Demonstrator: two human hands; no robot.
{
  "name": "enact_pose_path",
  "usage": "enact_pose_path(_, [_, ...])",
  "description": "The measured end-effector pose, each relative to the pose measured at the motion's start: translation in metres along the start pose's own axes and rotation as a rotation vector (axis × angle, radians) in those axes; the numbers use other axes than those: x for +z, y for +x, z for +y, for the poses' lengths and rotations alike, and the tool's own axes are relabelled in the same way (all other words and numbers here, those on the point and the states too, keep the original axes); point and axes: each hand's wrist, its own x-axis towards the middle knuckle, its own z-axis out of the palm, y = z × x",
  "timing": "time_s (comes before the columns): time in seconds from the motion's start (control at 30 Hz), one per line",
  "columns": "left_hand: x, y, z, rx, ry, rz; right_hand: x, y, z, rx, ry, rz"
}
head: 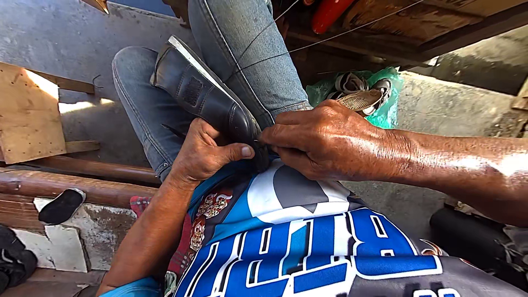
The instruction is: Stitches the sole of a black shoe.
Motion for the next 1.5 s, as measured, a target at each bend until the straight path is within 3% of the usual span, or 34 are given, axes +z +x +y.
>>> enact_pose_path(0.2, [0.005,0.002,0.0,0.014,0.043,-0.006,0.0,0.009,-0.001,0.182,0.213,-0.075])
enact_pose_path(0.53, [0.009,0.007,0.022,0.045,-0.061,-0.038,-0.018,0.001,0.0,0.062,0.146,0.026])
enact_pose_path(0.73, [0.012,0.003,0.017,-0.048,-0.055,-0.021,-0.005,-0.012,0.016,0.048,0.24,0.061])
enact_pose_path(0.9, [-0.016,-0.018,0.033,-0.065,0.181,0.189,-0.003,-0.015,0.025,0.025,0.333,0.084])
enact_pose_path(1.03, [-0.085,-0.056,0.049,0.08,0.194,0.465,-0.001,-0.017,0.031,0.024,0.39,0.096])
enact_pose_path(1.1, [-0.113,-0.074,0.054,0.089,0.529,0.743,-0.001,-0.017,0.032,0.02,0.395,0.093])
enact_pose_path(1.17, [-0.122,-0.081,0.057,-0.094,1.023,0.906,0.0,-0.016,0.029,0.015,0.373,0.121])
enact_pose_path(1.23, [-0.095,-0.07,0.064,-0.117,1.141,0.777,0.0,-0.016,0.03,0.021,0.366,0.123])
enact_pose_path(1.37, [-0.032,-0.027,0.044,0.044,0.771,0.156,0.0,-0.015,0.031,0.023,0.371,0.1])
enact_pose_path(1.5, [-0.025,0.001,0.017,0.018,0.784,-0.156,-0.001,-0.018,0.028,0.052,0.351,0.094])
